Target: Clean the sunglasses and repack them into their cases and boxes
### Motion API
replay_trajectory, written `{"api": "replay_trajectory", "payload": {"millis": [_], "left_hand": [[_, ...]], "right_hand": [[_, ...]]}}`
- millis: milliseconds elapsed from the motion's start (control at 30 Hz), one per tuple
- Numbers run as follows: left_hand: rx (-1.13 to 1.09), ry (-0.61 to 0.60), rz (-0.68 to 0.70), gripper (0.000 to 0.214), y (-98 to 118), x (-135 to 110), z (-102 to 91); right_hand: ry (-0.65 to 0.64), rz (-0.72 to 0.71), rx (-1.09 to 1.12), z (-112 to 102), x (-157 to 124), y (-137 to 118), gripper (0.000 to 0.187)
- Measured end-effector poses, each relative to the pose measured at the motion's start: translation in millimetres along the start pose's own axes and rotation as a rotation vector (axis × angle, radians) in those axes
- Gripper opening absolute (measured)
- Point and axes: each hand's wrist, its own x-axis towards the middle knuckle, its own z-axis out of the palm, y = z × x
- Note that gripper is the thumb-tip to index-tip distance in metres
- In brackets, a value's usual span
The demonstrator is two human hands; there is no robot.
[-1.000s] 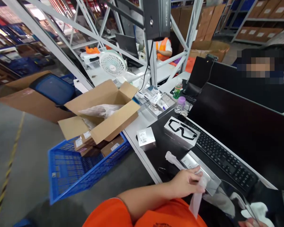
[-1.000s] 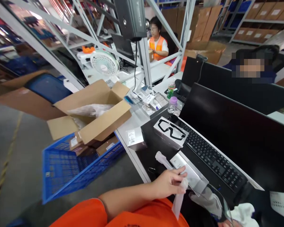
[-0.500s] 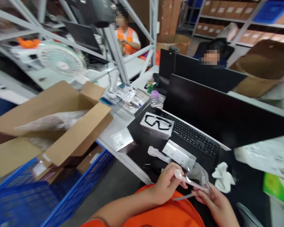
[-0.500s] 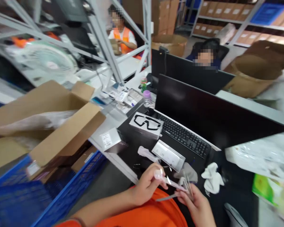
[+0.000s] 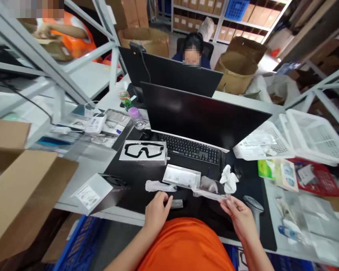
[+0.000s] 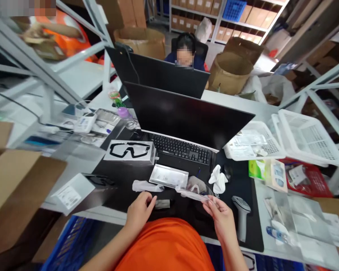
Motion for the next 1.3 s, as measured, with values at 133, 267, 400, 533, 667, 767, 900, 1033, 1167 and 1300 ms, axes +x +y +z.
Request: {"api": "replay_trajectory", "payload": {"millis": [133,267,400,533,667,767,900,1033,1167,1300], "left_hand": [[0.269,-0.013,-0.095,0.034,12,27,22.9],[0.415,-0.066,-0.119,0.026,22,48,30.6],[0.447,-0.086,-0.091,0.026,24,45,13.1],[0.395,-0.022,-0.035,0.025,27,26,-13.0],[0.248,0.072,0.0,0.025,24,9,-29.0],[0.101,0.104,0.007,0.025,18,2,-32.0],[-0.055,0.115,-0.008,0.027,15,-1,-27.6],[-0.187,0.074,-0.012,0.026,17,-2,-20.7],[-0.313,0.041,-0.058,0.03,18,-2,-15.7],[-0.422,0.039,-0.113,0.031,16,0,-12.1]], "right_hand": [[0.034,-0.039,-0.047,-3,-1,5,0.046],[-0.05,-0.013,-0.093,-2,-6,10,0.048],[-0.076,-0.006,-0.094,-4,-8,10,0.046],[-0.155,0.016,-0.058,3,-12,11,0.044],[-0.233,0.062,-0.032,24,-17,15,0.046],[-0.278,0.044,-0.055,38,-20,18,0.046],[-0.296,0.0,-0.085,45,-22,20,0.043],[-0.299,-0.015,-0.074,41,-24,20,0.041],[-0.279,-0.111,-0.176,35,-24,18,0.037],[-0.326,-0.305,-0.398,30,-24,13,0.032]]}}
